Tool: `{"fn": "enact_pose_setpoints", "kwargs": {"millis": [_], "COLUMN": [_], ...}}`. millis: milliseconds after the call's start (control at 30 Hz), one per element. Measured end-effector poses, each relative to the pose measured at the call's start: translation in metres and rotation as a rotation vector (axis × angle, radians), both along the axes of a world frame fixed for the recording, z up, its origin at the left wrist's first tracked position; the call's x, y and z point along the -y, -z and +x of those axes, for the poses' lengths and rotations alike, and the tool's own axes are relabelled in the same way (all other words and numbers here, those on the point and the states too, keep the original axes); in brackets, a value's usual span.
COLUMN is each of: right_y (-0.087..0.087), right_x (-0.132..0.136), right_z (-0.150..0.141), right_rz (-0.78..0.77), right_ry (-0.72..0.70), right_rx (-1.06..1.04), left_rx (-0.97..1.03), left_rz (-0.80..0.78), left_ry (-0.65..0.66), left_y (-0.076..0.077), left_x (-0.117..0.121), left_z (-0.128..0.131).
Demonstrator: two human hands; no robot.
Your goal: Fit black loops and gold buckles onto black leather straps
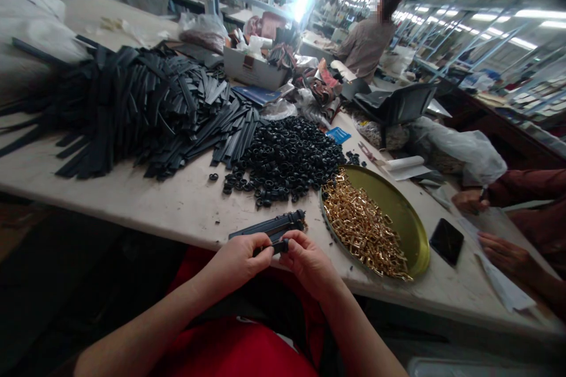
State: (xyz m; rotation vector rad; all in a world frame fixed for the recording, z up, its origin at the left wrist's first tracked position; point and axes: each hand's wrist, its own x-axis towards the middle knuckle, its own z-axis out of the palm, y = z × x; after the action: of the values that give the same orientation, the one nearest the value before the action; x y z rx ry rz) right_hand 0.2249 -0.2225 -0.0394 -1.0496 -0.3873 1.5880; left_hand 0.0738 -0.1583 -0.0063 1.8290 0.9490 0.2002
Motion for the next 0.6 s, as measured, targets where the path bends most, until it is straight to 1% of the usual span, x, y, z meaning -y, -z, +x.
{"fn": "enact_pose_setpoints", "kwargs": {"millis": [67, 133, 233, 367, 500, 533, 567, 600], "right_y": [0.001, 0.0, -0.004, -0.009, -0.007, -0.007, -0.008, -0.01], "right_x": [0.0, -0.001, -0.007, -0.016, -0.02, -0.021, -0.022, -0.024], "right_z": [-0.002, -0.001, 0.003, 0.002, -0.001, 0.0, 0.003, 0.006], "right_rz": [0.006, 0.023, 0.065, 0.095, 0.178, 0.214, 0.231, 0.258], "right_ry": [-0.031, -0.038, 0.027, 0.035, 0.03, -0.004, -0.081, -0.156], "right_rx": [0.015, 0.104, 0.276, 0.397, 0.436, 0.401, 0.391, 0.44], "left_rx": [-0.013, -0.002, 0.081, 0.164, 0.245, 0.25, 0.237, 0.201], "left_rz": [0.03, 0.045, 0.009, -0.067, -0.075, -0.076, -0.066, -0.075], "left_ry": [0.007, 0.022, 0.018, -0.039, -0.108, -0.109, -0.103, -0.098], "left_y": [0.004, 0.004, -0.001, -0.006, 0.0, 0.003, 0.006, 0.008], "left_x": [-0.002, -0.004, -0.01, -0.015, -0.015, -0.016, -0.019, -0.023], "left_z": [0.002, 0.003, 0.006, 0.01, 0.012, 0.012, 0.012, 0.011]}}
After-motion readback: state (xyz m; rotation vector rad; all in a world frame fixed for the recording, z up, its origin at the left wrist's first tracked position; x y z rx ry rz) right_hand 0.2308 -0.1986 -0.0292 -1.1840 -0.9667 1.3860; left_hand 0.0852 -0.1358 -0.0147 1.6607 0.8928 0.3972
